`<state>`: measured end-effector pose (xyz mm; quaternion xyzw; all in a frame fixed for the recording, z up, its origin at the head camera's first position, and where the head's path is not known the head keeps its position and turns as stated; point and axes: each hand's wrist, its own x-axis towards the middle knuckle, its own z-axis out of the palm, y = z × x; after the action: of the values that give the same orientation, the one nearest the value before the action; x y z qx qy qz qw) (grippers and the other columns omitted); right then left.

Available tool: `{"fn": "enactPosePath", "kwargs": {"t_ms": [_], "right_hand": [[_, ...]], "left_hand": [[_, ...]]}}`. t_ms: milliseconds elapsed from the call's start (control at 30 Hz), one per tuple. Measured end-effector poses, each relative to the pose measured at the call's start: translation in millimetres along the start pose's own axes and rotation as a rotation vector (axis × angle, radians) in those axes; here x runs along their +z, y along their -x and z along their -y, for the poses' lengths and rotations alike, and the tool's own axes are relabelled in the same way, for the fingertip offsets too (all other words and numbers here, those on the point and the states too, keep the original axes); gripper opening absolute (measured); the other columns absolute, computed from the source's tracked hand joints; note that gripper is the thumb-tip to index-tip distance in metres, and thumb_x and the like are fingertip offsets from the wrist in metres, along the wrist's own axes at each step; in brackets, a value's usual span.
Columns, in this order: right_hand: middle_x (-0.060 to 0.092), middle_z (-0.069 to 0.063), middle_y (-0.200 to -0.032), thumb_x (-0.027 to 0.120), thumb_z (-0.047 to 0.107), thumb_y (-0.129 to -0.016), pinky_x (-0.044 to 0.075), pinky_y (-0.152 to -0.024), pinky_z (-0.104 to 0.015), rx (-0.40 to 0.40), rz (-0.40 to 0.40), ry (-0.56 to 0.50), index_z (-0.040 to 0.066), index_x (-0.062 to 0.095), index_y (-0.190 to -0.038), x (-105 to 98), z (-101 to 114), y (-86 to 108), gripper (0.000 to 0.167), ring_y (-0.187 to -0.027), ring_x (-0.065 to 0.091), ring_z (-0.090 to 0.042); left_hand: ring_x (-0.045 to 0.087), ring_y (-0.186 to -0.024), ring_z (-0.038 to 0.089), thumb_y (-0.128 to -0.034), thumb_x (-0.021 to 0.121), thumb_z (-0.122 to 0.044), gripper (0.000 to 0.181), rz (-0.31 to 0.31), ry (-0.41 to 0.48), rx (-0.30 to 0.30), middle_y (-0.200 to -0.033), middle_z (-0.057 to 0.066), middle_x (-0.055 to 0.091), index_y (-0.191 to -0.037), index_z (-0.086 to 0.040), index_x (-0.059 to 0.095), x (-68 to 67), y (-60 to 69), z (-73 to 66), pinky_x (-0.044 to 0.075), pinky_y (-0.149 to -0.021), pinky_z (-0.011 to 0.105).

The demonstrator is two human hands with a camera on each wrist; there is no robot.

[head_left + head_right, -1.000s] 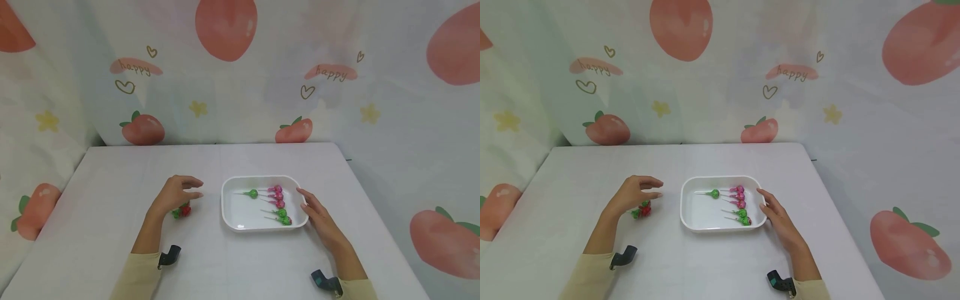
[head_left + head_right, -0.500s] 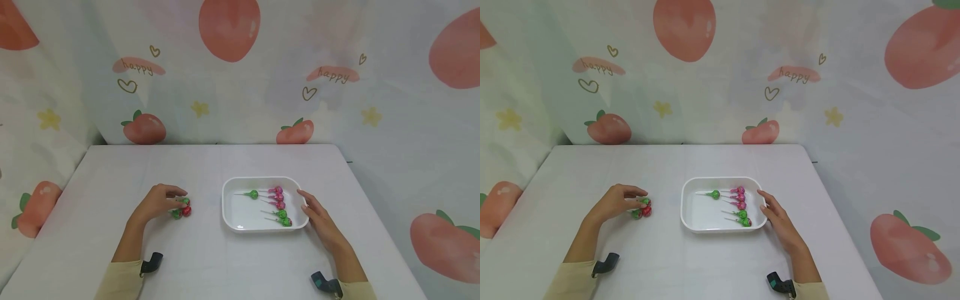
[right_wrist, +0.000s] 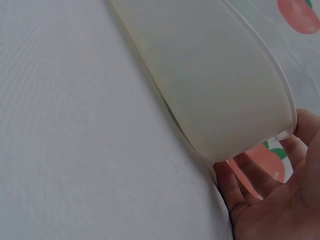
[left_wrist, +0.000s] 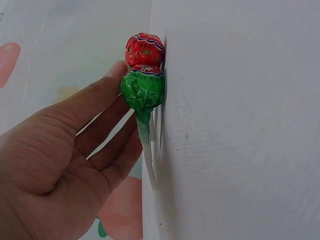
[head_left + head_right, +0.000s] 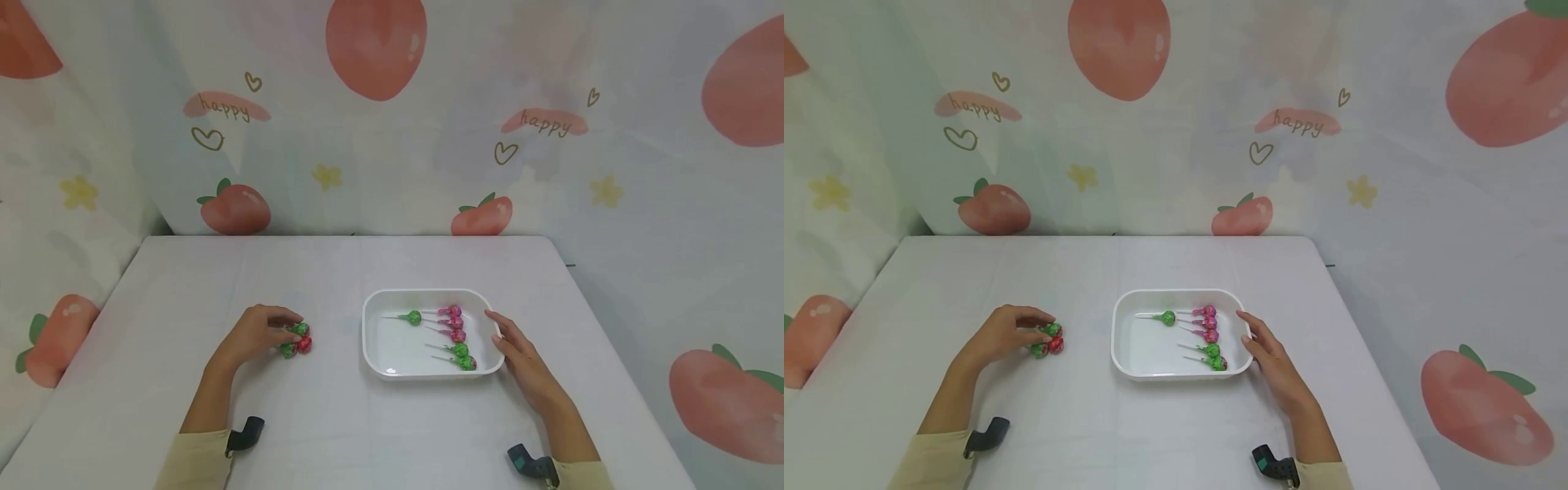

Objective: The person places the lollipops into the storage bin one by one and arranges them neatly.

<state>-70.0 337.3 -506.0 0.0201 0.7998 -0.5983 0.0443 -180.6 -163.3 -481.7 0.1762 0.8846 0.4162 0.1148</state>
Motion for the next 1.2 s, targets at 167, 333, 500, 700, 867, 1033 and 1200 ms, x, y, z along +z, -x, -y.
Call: {"fn": "enactPosePath", "kwargs": {"t_ms": [167, 333, 500, 700, 867, 1033, 1200], "right_hand": [[0.013, -0.006, -0.172, 0.046, 0.03, -0.112, 0.016, -0.116, -0.064, -0.003, 0.002, -0.001, 0.023, 0.034, -0.162, 0, 0, 1.3, 0.052, -0.156, 0.004, -0.039], [0.012, -0.006, -0.172, 0.047, 0.03, -0.112, 0.015, -0.117, -0.064, -0.001, 0.005, -0.009, 0.022, 0.033, -0.162, -1, 1, 0.7, 0.052, -0.156, 0.003, -0.039], [0.012, -0.007, -0.172, 0.046, 0.028, -0.112, 0.016, -0.117, -0.063, 0.009, -0.001, -0.004, 0.023, 0.034, -0.162, -1, -1, -0.2, 0.051, -0.156, 0.004, -0.039], [0.014, -0.006, -0.171, 0.046, 0.03, -0.112, 0.017, -0.117, -0.063, 0.033, -0.017, 0.028, 0.028, 0.036, -0.16, -1, -3, -2.2, 0.049, -0.156, 0.005, -0.038], [0.014, -0.006, -0.172, 0.046, 0.03, -0.112, 0.017, -0.117, -0.063, 0.045, -0.017, 0.032, 0.029, 0.036, -0.161, -1, -2, -1.0, 0.049, -0.156, 0.004, -0.038], [0.014, -0.006, -0.172, 0.046, 0.029, -0.112, 0.017, -0.117, -0.064, 0.037, -0.018, 0.03, 0.027, 0.036, -0.161, -1, 2, 0.7, 0.05, -0.156, 0.004, -0.039], [0.015, -0.008, -0.171, 0.048, 0.029, -0.112, 0.017, -0.115, -0.066, 0.023, -0.017, 0.023, 0.025, 0.035, -0.161, 1, 3, 1.5, 0.052, -0.156, 0.004, -0.041]], "left_hand": [[0.067, -0.103, 0.027, -0.084, 0.087, -0.01, 0.031, -0.001, 0.005, 0.004, -0.109, 0.004, 0.074, -0.114, -0.009, 0.079, 1.2, -1.9, 1.4, 0.055, -0.091, 0.045], [0.068, -0.1, 0.025, -0.0866, 0.085, -0.01, 0.027, 0.001, 0.004, 0.023, -0.107, 0.003, 0.074, -0.113, -0.009, 0.079, 1.0, -6.3, 4.2, 0.055, -0.091, 0.044], [0.068, -0.101, 0.025, -0.0877, 0.083, -0.007, 0.023, 0.005, 0.001, 0.065, -0.106, 0.004, 0.074, -0.11, -0.007, 0.079, 4.6, -12.5, 7.5, 0.055, -0.089, 0.045], [0.065, -0.104, 0.026, -0.0856, 0.083, -0.002, 0.026, -0.002, -0.043, 0.063, -0.106, 0.004, 0.074, -0.111, -0.006, 0.079, 8.3, -13.8, 4.7, 0.054, -0.09, 0.047], [0.065, -0.102, 0.025, -0.0848, 0.085, -0.006, 0.026, -0.013, -0.06, 0.023, -0.105, 0.003, 0.074, -0.111, -0.008, 0.08, 9.3, -11.6, 3.0, 0.054, -0.09, 0.047], [0.065, -0.097, 0.023, -0.0846, 0.086, -0.008, 0.026, -0.013, -0.059, -0.004, -0.102, 0.002, 0.073, -0.11, -0.009, 0.08, 9.0, -11.0, 2.5, 0.054, -0.087, 0.044], [0.064, -0.096, 0.024, -0.085, 0.086, -0.01, 0.025, -0.011, -0.071, -0.02, -0.101, 0.002, 0.073, -0.109, -0.009, 0.081, 9.1, -11.4, 3.3, 0.054, -0.086, 0.044]]}}
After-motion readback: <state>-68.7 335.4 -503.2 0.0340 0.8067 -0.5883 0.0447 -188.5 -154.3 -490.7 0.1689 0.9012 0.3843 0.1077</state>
